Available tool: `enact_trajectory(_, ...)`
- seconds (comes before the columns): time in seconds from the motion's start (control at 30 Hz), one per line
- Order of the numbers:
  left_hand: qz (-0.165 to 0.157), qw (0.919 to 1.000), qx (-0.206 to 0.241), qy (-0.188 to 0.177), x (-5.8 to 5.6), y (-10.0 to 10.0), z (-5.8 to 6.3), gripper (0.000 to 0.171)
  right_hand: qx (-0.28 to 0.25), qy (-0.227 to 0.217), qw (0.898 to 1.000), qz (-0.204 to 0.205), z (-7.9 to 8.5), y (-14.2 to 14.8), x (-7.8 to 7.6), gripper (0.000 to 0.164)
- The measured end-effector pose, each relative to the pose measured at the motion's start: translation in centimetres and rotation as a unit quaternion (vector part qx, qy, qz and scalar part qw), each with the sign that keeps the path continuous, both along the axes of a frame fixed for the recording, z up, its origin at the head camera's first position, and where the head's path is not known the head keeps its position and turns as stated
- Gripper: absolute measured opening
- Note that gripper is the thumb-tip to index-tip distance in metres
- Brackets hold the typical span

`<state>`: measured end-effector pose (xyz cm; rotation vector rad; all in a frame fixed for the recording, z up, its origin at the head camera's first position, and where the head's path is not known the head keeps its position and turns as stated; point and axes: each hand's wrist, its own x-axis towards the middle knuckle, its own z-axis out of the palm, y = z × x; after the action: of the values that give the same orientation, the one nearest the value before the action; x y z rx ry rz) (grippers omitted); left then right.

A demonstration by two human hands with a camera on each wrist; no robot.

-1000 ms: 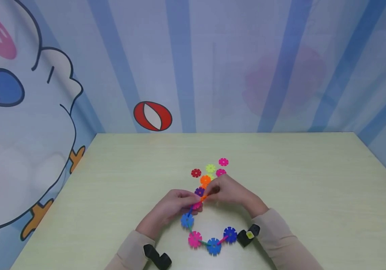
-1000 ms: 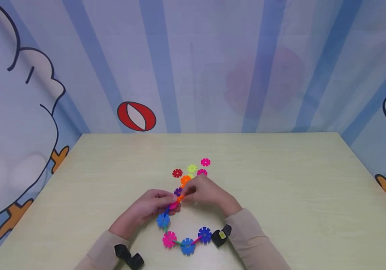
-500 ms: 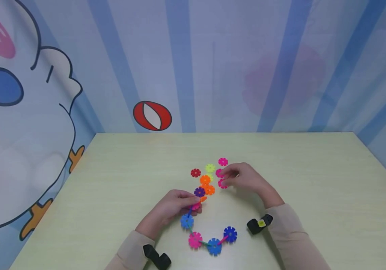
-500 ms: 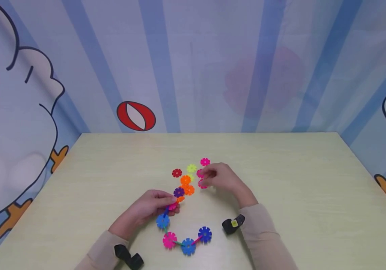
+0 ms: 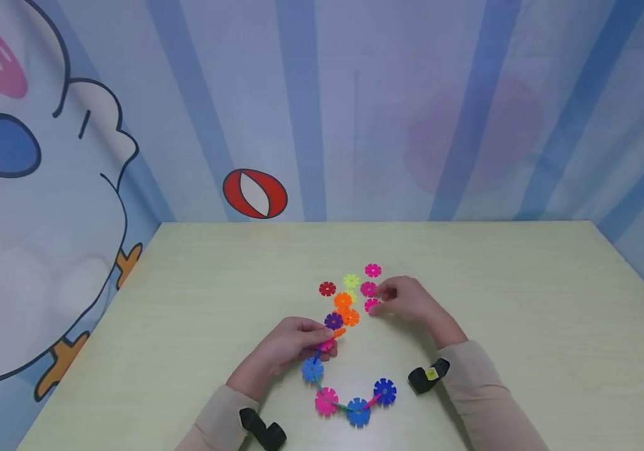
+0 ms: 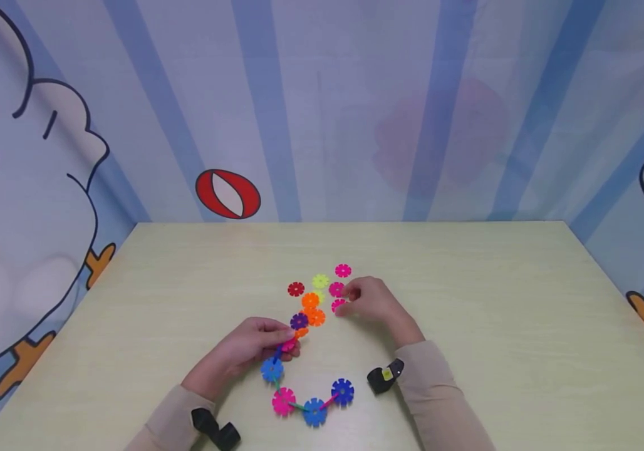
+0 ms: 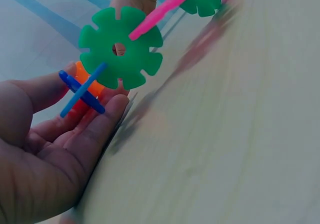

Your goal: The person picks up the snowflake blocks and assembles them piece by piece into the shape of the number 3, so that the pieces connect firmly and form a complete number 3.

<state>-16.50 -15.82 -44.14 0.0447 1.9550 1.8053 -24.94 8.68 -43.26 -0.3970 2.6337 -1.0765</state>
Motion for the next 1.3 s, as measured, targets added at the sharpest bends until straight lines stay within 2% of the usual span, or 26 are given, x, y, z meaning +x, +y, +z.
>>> enact_trajectory(0.33,0.005,0.9999,0.005,-0.013,-0.1,0.0,-0.1,0.029,0.028,0.008,1.0,-0.002,0.2,-0.5,0.4,0.028)
enact_trajectory(0.47,0.005,0.9999,0.007,-0.008,-0.1,0.0,-0.2,0.029,0.013,0.011,1.0,0.008,0.3,-0.7,0.5,0.02)
enact_trajectory(0.63,0.001,1.0,0.007,0.002,-0.1,-0.1,-0.2,0.028,-0.027,-0.024,0.999,0.017,0.4,-0.8,0.7,0.013)
enact_trajectory(0.93,0.005,0.9999,0.01,0.001,-0.1,-0.1,-0.2,0.028,-0.128,-0.088,0.984,0.092,0.5,-1.0,1.1,0.021)
enact_trajectory(1.1,0.008,0.9999,0.014,0.0,-0.1,0.0,-0.2,0.027,-0.145,-0.088,0.977,0.129,0.6,-1.2,1.4,0.021)
enact_trajectory(1.3,0.007,0.9999,0.011,0.005,-0.1,0.0,-0.3,0.026,-0.145,-0.093,0.975,0.139,0.5,-1.6,1.7,0.024)
